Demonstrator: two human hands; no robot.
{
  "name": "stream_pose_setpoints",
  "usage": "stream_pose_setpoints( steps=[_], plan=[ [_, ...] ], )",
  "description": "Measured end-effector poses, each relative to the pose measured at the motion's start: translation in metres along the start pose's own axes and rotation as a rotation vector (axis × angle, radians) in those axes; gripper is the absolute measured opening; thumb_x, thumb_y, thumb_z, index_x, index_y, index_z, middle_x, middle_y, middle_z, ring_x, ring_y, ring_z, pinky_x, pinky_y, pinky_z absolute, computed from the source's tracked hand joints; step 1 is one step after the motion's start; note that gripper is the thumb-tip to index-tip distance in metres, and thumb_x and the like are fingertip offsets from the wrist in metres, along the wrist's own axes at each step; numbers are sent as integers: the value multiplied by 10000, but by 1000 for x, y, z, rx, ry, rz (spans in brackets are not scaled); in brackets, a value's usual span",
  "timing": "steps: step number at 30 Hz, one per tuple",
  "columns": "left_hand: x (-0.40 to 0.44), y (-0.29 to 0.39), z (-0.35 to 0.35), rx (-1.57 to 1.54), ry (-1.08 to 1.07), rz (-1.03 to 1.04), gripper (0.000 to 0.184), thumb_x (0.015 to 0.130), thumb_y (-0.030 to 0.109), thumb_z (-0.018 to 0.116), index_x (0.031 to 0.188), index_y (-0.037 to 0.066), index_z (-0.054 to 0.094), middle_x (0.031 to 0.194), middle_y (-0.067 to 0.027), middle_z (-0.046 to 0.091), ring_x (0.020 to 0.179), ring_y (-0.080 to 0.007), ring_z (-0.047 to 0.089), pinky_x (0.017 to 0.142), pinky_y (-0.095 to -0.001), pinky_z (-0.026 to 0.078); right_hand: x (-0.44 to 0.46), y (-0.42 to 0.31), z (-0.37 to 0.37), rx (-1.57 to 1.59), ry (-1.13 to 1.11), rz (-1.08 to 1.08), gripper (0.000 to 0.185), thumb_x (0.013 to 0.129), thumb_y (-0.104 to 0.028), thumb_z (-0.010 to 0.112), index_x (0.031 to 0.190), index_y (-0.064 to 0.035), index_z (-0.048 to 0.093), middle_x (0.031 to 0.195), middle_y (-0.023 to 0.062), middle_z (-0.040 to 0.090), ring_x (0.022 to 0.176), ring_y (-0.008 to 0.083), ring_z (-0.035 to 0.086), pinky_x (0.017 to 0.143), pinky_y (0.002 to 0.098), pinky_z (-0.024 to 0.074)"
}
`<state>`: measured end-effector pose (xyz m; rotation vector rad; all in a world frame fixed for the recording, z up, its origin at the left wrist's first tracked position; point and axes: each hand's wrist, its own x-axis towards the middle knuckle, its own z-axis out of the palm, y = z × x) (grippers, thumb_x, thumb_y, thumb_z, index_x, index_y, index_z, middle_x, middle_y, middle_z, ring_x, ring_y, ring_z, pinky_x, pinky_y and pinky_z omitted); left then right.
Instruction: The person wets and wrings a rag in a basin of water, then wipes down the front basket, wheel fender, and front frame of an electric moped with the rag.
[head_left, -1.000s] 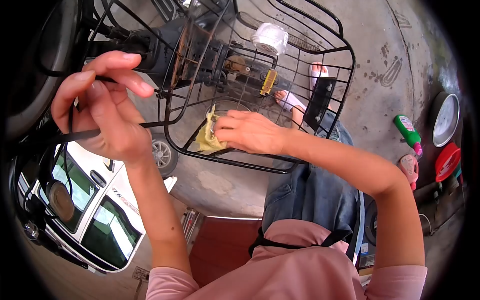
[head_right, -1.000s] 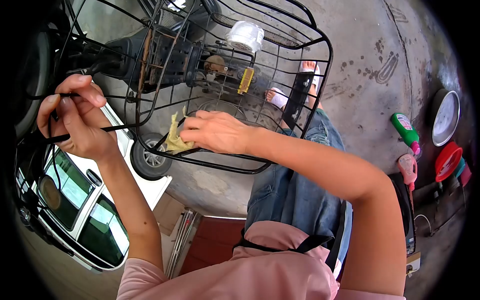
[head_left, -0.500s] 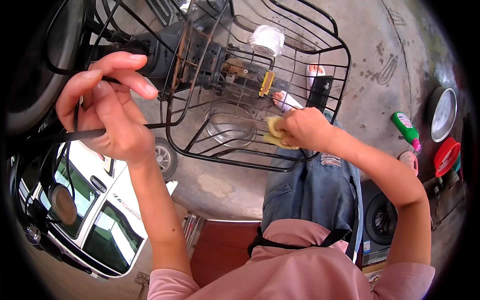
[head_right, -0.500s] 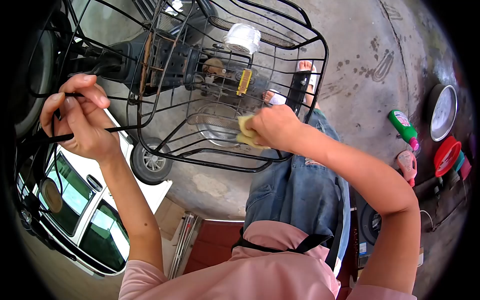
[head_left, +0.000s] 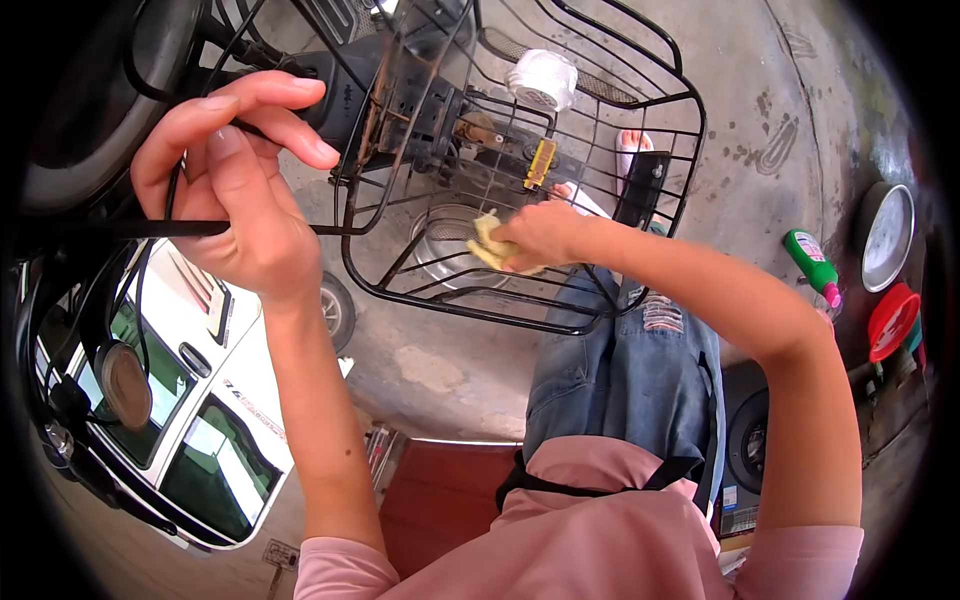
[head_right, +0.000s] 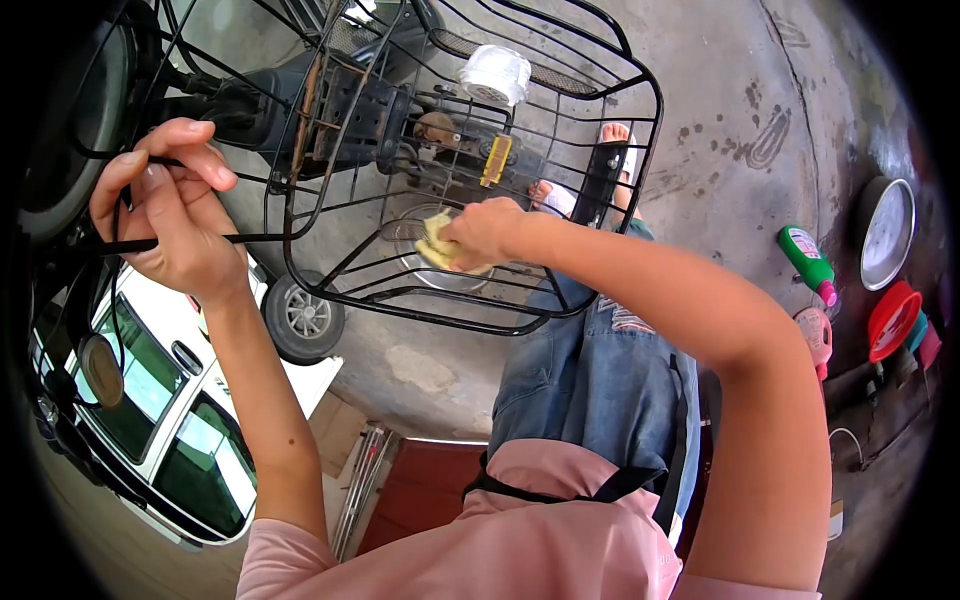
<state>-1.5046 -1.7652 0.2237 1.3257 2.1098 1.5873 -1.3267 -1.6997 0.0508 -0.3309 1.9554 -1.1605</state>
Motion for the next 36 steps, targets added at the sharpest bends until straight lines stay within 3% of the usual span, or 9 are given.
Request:
stream_pose_setpoints(
  steps=[2,7,10,12,17,24,30,33,36],
  plan=[
    [0,1,1,-8,-4,-6,231,874,-58,287,1071,29,371,915,-305,570,574,-174,512,567,-278,464,-25,11,10,-131,-187,149,338,766,-399,603,1024,-181,612,913,98,652,886,300,629,757,398,488],
    [-2,1,1,-10,7,-5,231,872,-57,289,1069,29,374,912,-308,569,569,-174,507,561,-281,460,-45,27,25,-282,-214,166,329,752,-394,607,976,-153,626,931,99,651,893,272,632,743,381,498],
    [0,-1,1,-3,8,-4,234,871,-58,286,1070,28,376,911,-310,569,568,-175,505,560,-281,461,-22,9,1,40,219,242,309,762,-384,611,955,-143,612,912,113,649,877,280,630,721,382,500],
    [-1,0,2,3,14,-5,237,870,-58,284,1071,26,377,909,-312,568,568,-175,504,559,-283,462,1,-12,-8,166,455,5,303,773,-378,613,950,-132,592,912,122,644,861,292,627,727,401,491],
    [0,0,3,27,12,-14,242,868,-67,283,1077,12,377,910,-321,566,572,-180,518,560,-278,477,60,-25,-5,35,243,-104,344,765,-379,630,1004,-134,585,974,126,636,900,290,620,775,389,477],
    [0,2,3,2,40,-29,249,860,-73,289,1076,-10,395,915,-308,578,567,-175,522,591,-271,485,-6,33,34,-280,-223,202,273,798,-289,572,992,-106,628,979,113,650,911,259,635,726,387,509],
    [0,-1,3,-2,23,14,240,872,-66,286,1076,-13,400,923,-299,580,570,-165,518,599,-264,480,-53,23,41,-337,136,241,165,771,-256,620,879,-132,602,852,63,608,796,248,630,625,356,500],
    [-2,0,0,11,10,2,231,887,-55,282,1080,-11,402,932,-295,582,570,-155,515,599,-255,475,-94,18,6,-343,489,154,166,762,-238,622,867,-116,583,835,31,560,796,216,587,635,335,487],
    [-1,-6,1,-88,19,52,229,893,-42,293,1081,-12,422,927,-280,592,570,-146,515,599,-256,476,-116,20,-47,-652,509,163,166,733,-185,612,886,-122,596,828,18,554,818,207,563,650,323,447]
  ],
)
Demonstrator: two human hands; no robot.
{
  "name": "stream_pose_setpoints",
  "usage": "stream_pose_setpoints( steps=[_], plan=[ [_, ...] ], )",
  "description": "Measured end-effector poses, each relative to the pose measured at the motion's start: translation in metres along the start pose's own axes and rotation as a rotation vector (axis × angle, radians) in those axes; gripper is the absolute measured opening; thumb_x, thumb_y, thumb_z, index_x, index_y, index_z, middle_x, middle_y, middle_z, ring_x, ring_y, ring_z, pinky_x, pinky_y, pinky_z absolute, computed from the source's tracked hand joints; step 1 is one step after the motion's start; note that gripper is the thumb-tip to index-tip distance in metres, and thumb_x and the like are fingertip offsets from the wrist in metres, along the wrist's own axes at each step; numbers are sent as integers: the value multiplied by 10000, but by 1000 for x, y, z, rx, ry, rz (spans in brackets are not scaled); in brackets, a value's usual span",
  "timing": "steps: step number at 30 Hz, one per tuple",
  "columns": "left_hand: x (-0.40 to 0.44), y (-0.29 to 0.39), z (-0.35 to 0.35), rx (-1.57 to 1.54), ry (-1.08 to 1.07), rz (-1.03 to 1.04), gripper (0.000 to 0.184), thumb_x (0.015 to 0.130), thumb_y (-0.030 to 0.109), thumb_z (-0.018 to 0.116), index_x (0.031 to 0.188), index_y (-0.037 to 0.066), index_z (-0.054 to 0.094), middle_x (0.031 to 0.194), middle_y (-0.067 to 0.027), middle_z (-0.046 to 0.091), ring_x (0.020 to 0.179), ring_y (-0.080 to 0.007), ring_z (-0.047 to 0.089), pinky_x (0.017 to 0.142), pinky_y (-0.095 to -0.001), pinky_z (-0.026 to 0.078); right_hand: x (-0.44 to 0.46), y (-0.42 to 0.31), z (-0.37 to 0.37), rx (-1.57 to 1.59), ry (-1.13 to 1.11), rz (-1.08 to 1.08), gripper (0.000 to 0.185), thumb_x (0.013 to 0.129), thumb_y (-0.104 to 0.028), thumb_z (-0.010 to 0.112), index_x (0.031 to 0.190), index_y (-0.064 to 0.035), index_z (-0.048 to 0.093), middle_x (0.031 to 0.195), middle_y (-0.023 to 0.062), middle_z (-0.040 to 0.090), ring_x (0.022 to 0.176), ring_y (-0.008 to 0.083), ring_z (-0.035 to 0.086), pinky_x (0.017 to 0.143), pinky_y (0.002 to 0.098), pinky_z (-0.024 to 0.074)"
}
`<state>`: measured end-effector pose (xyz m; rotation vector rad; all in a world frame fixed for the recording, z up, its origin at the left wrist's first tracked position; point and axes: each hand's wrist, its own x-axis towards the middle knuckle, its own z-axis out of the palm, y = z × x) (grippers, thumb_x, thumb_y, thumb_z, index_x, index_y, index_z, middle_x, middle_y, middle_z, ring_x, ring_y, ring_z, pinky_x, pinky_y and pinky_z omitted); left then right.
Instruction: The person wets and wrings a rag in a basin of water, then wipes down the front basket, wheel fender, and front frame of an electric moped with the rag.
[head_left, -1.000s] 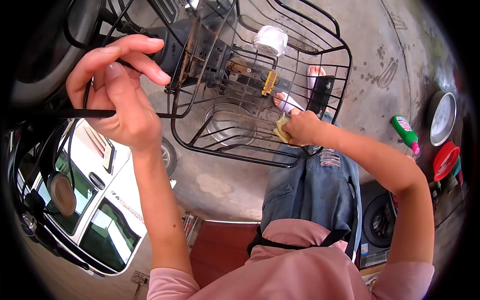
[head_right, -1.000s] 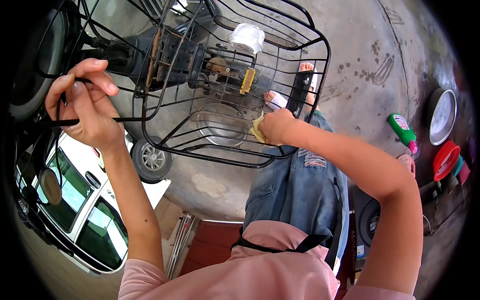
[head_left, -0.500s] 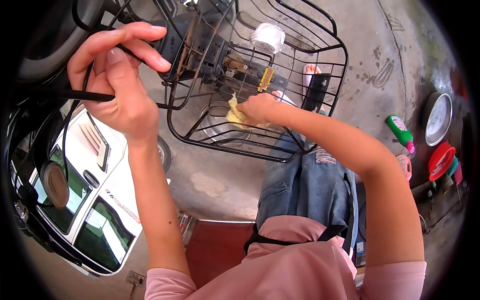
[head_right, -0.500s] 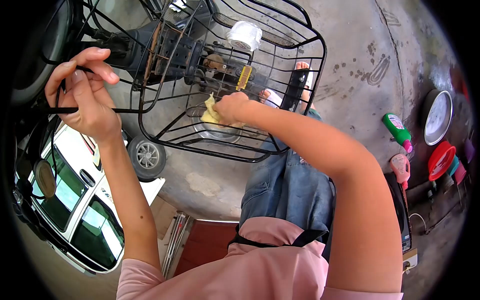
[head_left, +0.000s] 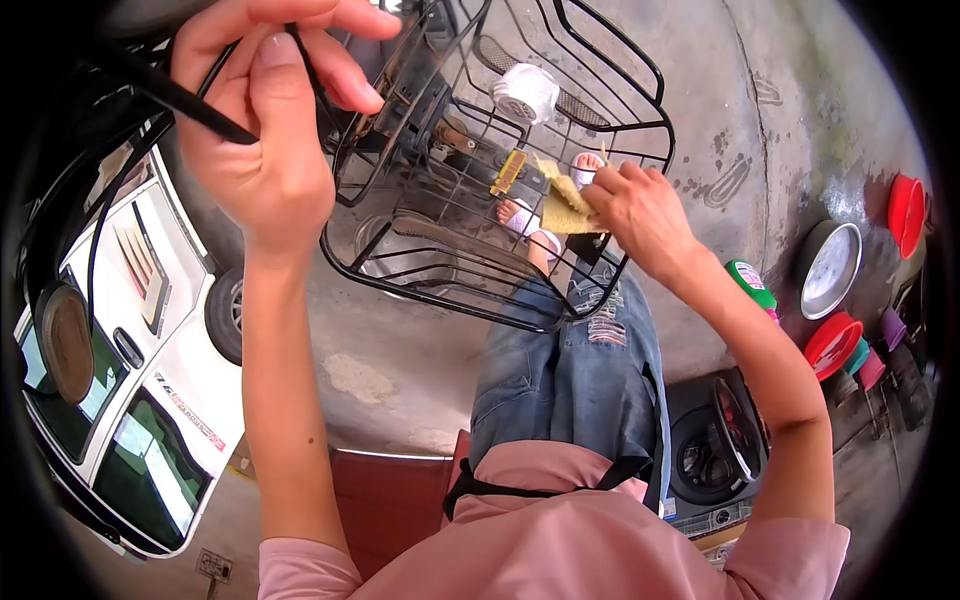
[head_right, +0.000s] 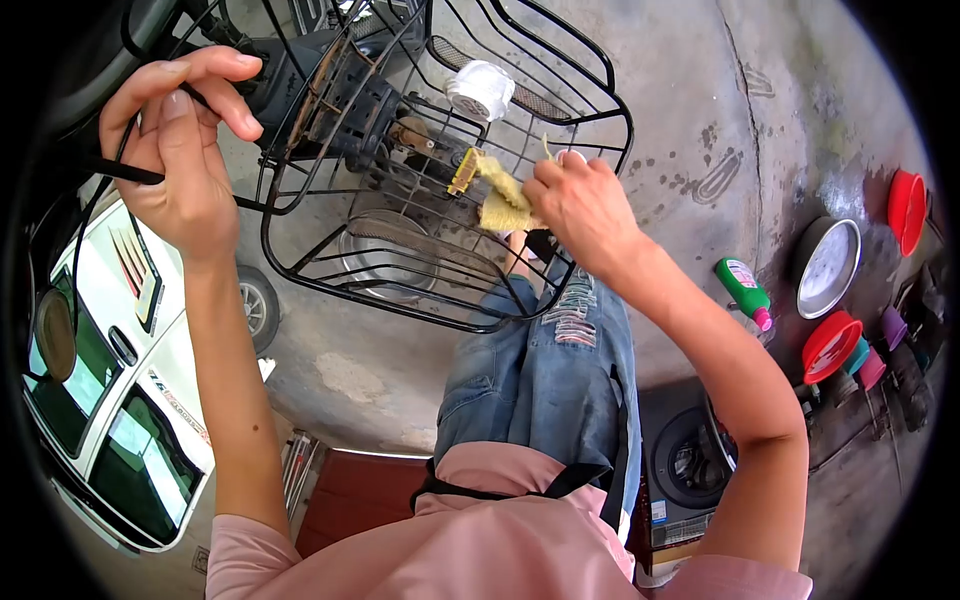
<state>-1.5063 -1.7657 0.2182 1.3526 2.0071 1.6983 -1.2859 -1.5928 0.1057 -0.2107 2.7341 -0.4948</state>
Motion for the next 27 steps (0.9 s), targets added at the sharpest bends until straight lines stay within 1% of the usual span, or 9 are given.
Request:
stream_pose_setpoints(
  steps=[6,8,9,11,18,19,22,24,27],
  plan=[
    [0,0,7,4,68,63,157,914,13,338,1025,4,449,865,-219,613,525,-110,497,551,-214,435,44,6,36,-110,-16,-303,163,763,-184,576,921,-162,610,837,5,572,839,204,559,688,312,425],
    [0,0,14,45,133,96,115,916,45,357,1001,19,430,799,-184,605,489,-93,486,502,-183,402,53,7,92,-106,-83,-364,125,769,-212,573,852,-170,656,865,2,584,854,222,554,717,330,424],
    [-1,0,16,50,160,93,104,915,53,360,992,22,423,777,-171,602,478,-86,482,486,-173,391,45,12,119,-240,-266,-368,124,765,-220,575,775,-164,685,913,3,594,874,231,545,747,353,423],
    [-5,-3,11,23,182,38,110,912,42,347,987,11,422,770,-159,600,480,-77,478,485,-172,385,34,26,124,-210,-224,-395,114,753,-207,581,761,-167,687,907,8,606,847,236,561,765,377,429],
    [-9,-1,9,-5,208,-61,138,927,70,336,976,-10,437,764,-115,597,489,-44,462,477,-161,368,35,12,-30,-70,-725,-186,150,756,-93,562,781,-167,690,785,52,639,834,223,611,708,348,481],
    [-8,0,11,-10,215,-57,143,928,73,337,975,-13,440,764,-111,598,490,-41,462,479,-161,370,38,9,-39,-55,-745,-156,151,752,-88,567,780,-169,691,766,57,641,824,220,615,706,345,482],
    [-10,-14,13,-147,245,18,156,931,84,340,980,-19,447,765,-106,599,493,-37,463,483,-158,376,57,-17,22,35,-321,-254,133,803,-199,564,832,-179,692,906,32,624,916,253,592,683,336,504],
    [-9,-12,12,-135,227,2,156,932,84,340,981,-19,447,775,-107,597,498,-37,467,483,-156,378,65,-35,78,51,-297,-242,199,794,-117,515,882,-192,677,938,31,594,922,258,559,730,337,487],
    [-8,-12,7,-79,159,4,164,936,85,333,987,-21,447,800,-104,589,511,-40,475,484,-154,381,49,-33,106,-154,-569,-285,166,805,-181,519,859,-187,676,974,36,582,890,261,572,694,318,486]
  ],
)
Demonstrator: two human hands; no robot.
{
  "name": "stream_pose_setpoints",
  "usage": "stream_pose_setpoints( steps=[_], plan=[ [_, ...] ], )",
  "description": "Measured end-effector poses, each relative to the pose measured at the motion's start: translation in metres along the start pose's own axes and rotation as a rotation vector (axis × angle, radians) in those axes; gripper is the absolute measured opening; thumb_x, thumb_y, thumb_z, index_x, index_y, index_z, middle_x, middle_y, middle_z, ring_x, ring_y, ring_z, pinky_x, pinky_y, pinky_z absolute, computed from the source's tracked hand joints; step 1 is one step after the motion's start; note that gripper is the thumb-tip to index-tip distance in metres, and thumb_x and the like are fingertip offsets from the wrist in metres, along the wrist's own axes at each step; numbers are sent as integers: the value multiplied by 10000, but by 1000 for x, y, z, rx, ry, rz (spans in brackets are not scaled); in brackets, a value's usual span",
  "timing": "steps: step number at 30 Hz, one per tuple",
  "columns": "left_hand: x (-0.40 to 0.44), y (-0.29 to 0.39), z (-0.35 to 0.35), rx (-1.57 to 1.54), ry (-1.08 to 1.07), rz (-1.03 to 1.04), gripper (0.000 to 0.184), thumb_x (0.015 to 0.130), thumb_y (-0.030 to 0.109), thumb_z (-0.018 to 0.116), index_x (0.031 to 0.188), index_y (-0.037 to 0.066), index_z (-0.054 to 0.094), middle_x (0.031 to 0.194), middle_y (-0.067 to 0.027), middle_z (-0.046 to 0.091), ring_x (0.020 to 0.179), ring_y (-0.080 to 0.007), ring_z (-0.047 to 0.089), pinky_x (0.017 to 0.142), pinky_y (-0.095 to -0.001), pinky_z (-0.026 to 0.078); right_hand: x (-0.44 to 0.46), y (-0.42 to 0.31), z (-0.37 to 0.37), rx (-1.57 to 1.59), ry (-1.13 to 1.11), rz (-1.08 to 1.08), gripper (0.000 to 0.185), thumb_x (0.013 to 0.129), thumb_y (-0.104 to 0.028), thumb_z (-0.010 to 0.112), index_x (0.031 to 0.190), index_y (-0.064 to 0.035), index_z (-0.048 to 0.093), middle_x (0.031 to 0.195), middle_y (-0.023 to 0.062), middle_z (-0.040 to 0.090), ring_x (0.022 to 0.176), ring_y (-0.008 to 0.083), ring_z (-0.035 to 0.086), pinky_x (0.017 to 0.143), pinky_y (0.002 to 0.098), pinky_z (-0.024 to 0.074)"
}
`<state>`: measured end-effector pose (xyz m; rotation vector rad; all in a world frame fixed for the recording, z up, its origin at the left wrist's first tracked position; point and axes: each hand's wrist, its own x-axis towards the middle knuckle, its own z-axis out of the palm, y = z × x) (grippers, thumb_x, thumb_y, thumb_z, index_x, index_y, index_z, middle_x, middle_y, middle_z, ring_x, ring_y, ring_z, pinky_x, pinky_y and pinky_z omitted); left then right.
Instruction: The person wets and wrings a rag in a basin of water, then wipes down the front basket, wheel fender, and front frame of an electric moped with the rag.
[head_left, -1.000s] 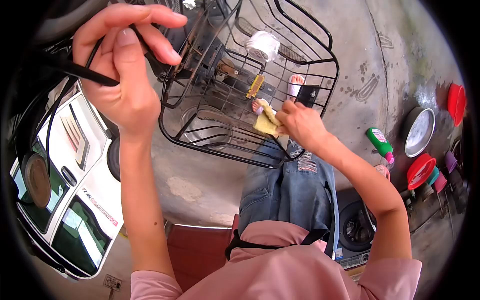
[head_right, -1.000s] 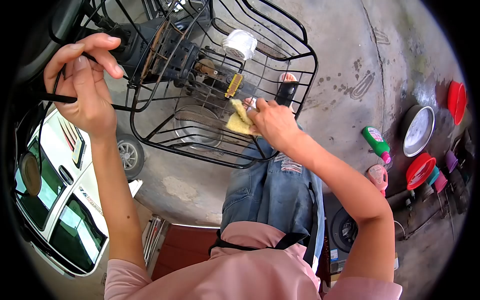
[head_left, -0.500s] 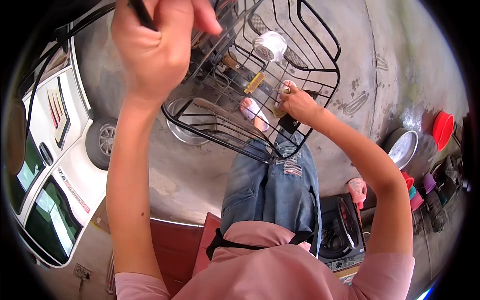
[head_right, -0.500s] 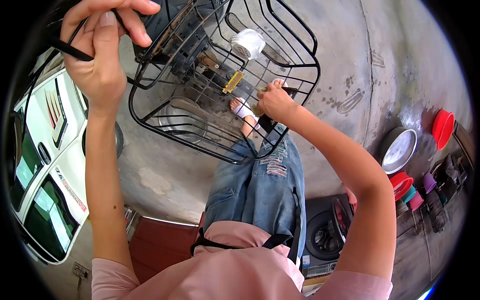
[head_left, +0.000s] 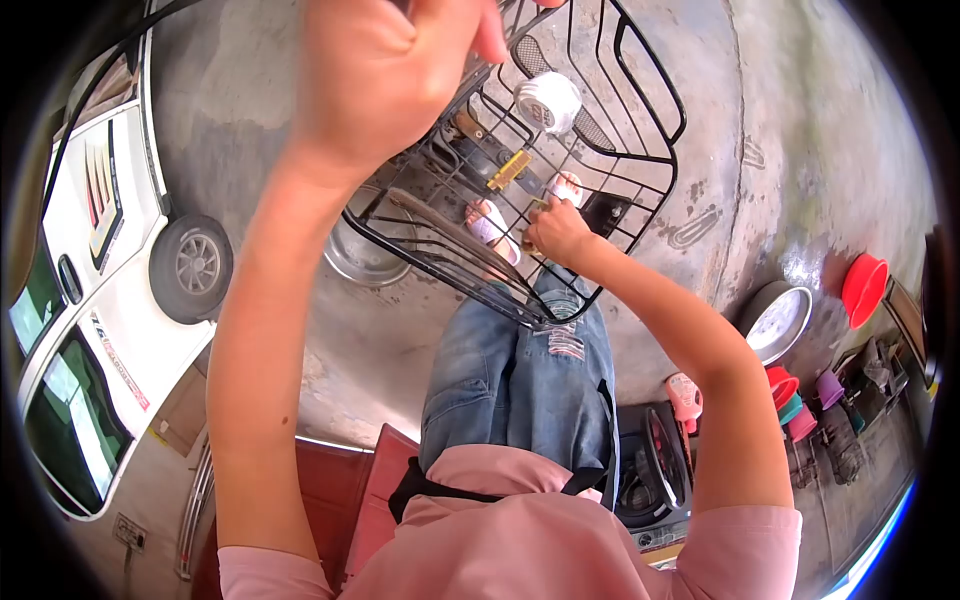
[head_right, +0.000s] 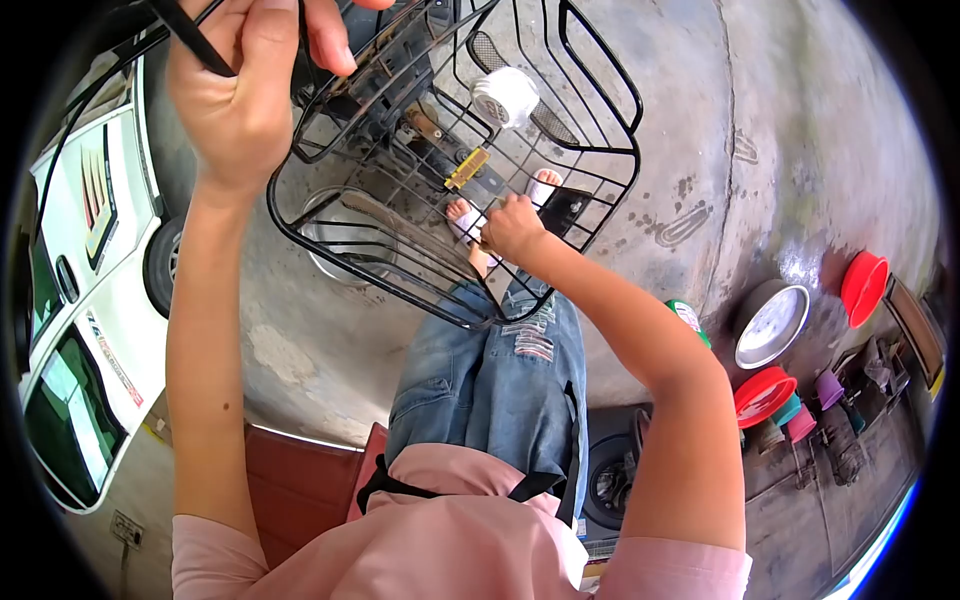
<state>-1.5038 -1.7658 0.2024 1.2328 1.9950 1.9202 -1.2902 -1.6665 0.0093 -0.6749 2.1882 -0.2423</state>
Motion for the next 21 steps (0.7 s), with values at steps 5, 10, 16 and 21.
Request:
stream_pose_setpoints(
  steps=[5,10,16,21],
  plan=[
    [0,-3,4,-62,27,42,182,944,98,328,994,-14,463,827,-91,572,512,-47,474,493,-164,391,-61,1,-53,48,-137,-61,129,783,-155,551,792,-127,676,796,48,630,793,258,619,716,344,481],
    [-1,1,4,-76,48,-23,186,944,97,329,987,-13,472,820,-92,571,509,-44,475,488,-167,392,-71,9,-93,261,-154,-22,149,783,-120,547,847,-165,674,803,41,637,836,246,615,742,341,474],
    [1,-4,4,-102,43,30,181,939,91,334,983,-25,465,813,-95,577,513,-40,484,492,-156,394,21,-21,28,132,101,-49,161,789,-169,538,860,-136,679,902,58,634,898,279,590,714,355,502],
    [-2,-1,7,-70,51,-7,168,933,82,330,981,-21,455,806,-91,581,500,-34,459,490,-152,375,-69,-33,-47,-12,-107,-88,163,785,-158,547,862,-99,678,892,61,632,883,270,599,726,338,492]
  ],
)
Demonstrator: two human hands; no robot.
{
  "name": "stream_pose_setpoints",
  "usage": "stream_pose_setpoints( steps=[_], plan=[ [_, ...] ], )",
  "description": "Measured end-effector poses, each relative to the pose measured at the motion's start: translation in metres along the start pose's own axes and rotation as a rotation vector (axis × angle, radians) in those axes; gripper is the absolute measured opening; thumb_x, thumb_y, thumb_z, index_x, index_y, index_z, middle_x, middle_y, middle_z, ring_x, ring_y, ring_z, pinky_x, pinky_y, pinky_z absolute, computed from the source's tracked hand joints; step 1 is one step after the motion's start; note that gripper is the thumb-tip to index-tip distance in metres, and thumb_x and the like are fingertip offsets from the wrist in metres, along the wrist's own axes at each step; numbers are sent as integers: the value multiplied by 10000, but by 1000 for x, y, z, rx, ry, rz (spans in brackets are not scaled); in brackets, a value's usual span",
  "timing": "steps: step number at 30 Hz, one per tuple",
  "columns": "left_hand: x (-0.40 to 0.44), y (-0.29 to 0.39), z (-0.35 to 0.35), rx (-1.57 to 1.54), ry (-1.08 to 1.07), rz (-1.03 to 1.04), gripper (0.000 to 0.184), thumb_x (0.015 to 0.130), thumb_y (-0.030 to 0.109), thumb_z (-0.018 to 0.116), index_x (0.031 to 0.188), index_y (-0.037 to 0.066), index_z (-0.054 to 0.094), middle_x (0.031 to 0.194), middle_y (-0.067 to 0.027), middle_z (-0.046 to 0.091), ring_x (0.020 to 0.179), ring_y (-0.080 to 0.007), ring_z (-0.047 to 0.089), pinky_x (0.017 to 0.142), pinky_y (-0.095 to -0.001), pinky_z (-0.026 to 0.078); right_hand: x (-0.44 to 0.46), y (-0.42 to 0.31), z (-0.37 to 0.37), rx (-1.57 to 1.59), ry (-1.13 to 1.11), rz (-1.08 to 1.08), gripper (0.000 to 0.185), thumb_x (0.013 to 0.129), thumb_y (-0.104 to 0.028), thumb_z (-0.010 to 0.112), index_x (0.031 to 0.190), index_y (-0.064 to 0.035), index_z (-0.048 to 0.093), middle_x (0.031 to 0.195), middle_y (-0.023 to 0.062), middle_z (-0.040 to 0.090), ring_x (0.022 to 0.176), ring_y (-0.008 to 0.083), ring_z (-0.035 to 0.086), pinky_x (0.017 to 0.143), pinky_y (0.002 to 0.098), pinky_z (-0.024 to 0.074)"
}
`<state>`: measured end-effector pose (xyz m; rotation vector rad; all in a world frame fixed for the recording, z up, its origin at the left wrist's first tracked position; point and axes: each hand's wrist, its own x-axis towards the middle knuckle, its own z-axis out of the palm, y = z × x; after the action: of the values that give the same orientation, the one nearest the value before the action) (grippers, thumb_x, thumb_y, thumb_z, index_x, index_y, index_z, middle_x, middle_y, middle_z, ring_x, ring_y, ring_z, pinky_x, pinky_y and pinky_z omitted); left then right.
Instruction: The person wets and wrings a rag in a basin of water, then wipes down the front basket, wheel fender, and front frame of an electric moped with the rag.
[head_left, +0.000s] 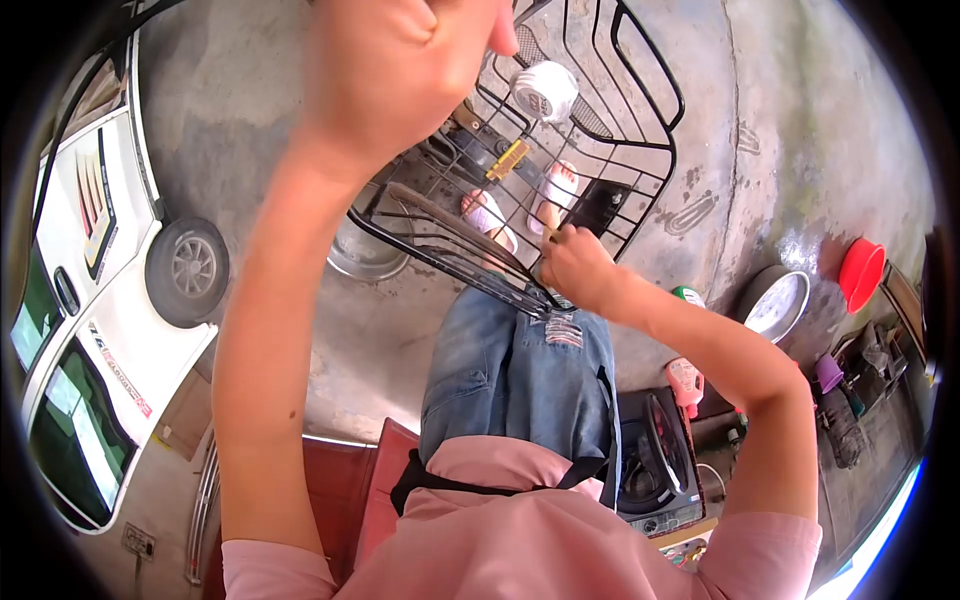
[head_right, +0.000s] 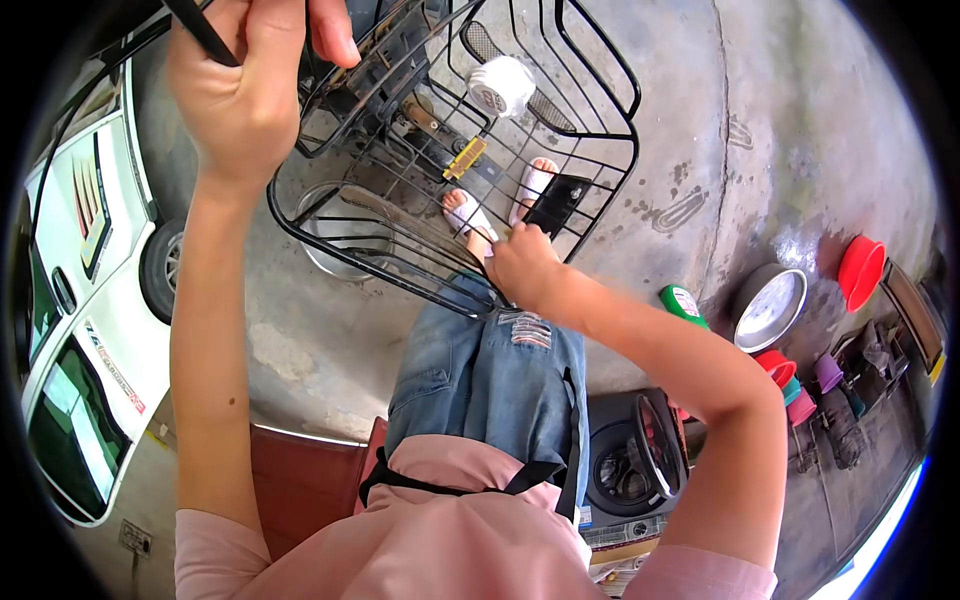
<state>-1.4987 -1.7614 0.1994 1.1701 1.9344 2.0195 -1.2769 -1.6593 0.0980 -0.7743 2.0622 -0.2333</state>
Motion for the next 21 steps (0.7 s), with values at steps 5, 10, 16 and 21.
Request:
stream_pose_setpoints(
  steps=[5,10,16,21],
  plan=[
    [2,5,-5,100,-30,-27,160,929,79,333,973,-20,450,799,-107,585,493,-40,456,495,-165,378,-57,31,-64,174,-176,101,155,788,-182,571,888,-161,688,893,50,625,882,263,597,702,334,496],
    [2,3,-4,83,3,9,154,930,90,345,965,-26,441,784,-133,589,485,-50,463,487,-165,387,29,114,-6,4,490,336,134,770,-222,590,845,-196,698,893,1,623,874,255,580,688,331,497],
    [3,6,-3,108,0,-9,131,931,81,354,955,-19,434,780,-137,593,482,-51,459,484,-159,385,60,114,39,-33,177,350,158,774,-240,601,811,-117,692,874,44,657,870,243,599,698,332,500],
    [2,7,-6,129,-33,-24,142,938,98,356,944,-12,446,786,-117,593,483,-45,453,494,-166,380,-24,133,-56,37,-201,406,142,760,-180,642,861,-94,692,961,87,666,896,239,643,727,331,514]
  ],
)
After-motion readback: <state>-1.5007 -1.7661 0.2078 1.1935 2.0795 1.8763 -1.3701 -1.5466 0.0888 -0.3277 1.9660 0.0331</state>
